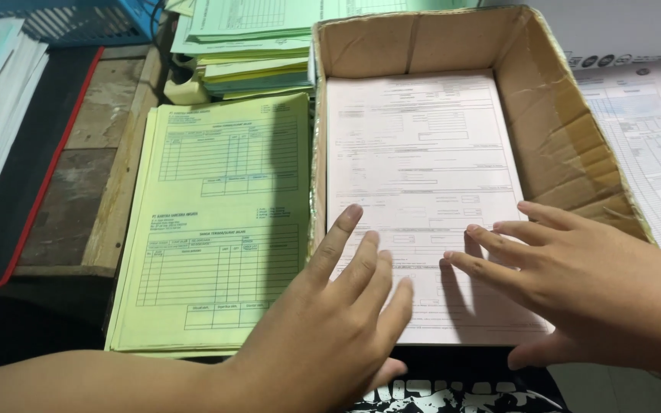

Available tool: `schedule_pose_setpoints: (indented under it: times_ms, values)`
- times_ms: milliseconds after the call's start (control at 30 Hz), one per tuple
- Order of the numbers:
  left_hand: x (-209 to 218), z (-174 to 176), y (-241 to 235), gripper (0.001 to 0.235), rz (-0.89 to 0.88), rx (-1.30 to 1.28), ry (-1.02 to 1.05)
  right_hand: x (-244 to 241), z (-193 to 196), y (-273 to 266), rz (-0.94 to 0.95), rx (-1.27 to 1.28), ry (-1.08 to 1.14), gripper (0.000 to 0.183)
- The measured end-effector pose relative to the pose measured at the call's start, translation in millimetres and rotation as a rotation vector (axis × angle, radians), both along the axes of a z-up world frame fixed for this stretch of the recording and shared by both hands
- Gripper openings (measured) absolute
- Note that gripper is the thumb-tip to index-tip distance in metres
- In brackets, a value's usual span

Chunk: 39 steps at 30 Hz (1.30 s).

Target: Sorting and organizing different types of printed paper forms into a cardboard box.

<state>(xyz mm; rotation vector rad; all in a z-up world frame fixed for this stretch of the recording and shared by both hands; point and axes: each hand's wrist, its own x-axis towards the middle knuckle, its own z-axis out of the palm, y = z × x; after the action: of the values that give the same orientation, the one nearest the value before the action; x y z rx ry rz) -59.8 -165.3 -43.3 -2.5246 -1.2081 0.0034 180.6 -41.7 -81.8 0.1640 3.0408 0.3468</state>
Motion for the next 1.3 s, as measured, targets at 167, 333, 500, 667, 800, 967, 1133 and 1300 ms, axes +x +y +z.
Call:
schedule_pose_setpoints:
  times_ms: [167, 333, 500, 667, 800, 967, 1133, 1300]
  values:
    - [-38.0, 33.2, -14.3, 0.041, 0.057, 0.02, -0.31, -54.9, 38.9, 24.0, 0.121, 0.062, 0.149, 0.085]
    - [-76.3, 7.2, -39.3, 0.035, 0.46, 0.13, -0.323, -113.3, 69.6, 36.1, 0.259, 0.151, 0.364, 0.056]
    - [-91.1, -41.0, -51.2, 0.069, 0.582, -0.168, -0.477, -165.7, 65.9, 44.3, 0.368, 0.064, 0.309, 0.047]
    - [-98.2, -74.7, -49.5, 0.082, 0.635, -0.275, -0.419, -209.6, 56.1, 50.9, 0.283, -0.24, -0.028, 0.038]
    - [-101.3, -87.3, -49.9, 0.074, 0.649, -0.221, -0.401, -237.5, 58.8, 42.4, 0.056, -0.189, -0.277, 0.034]
    - [-100.5, -87.3, -52.6, 0.061, 0.641, -0.193, -0.496, -263.7, 74.8, 28.8, -0.375, -0.311, -0.587, 0.029]
    - [-103.3, -82.1, -51.5, 0.043, 0.647, -0.192, -0.622, -267.9, 58.0, 49.8, -0.392, -0.333, -0.534, 0.045]
    - [-115.0, -65.8, -58.6, 0.043, 0.599, -0.353, -1.184, -265.3, 53.8, 62.1, -0.272, -0.178, -0.399, 0.061]
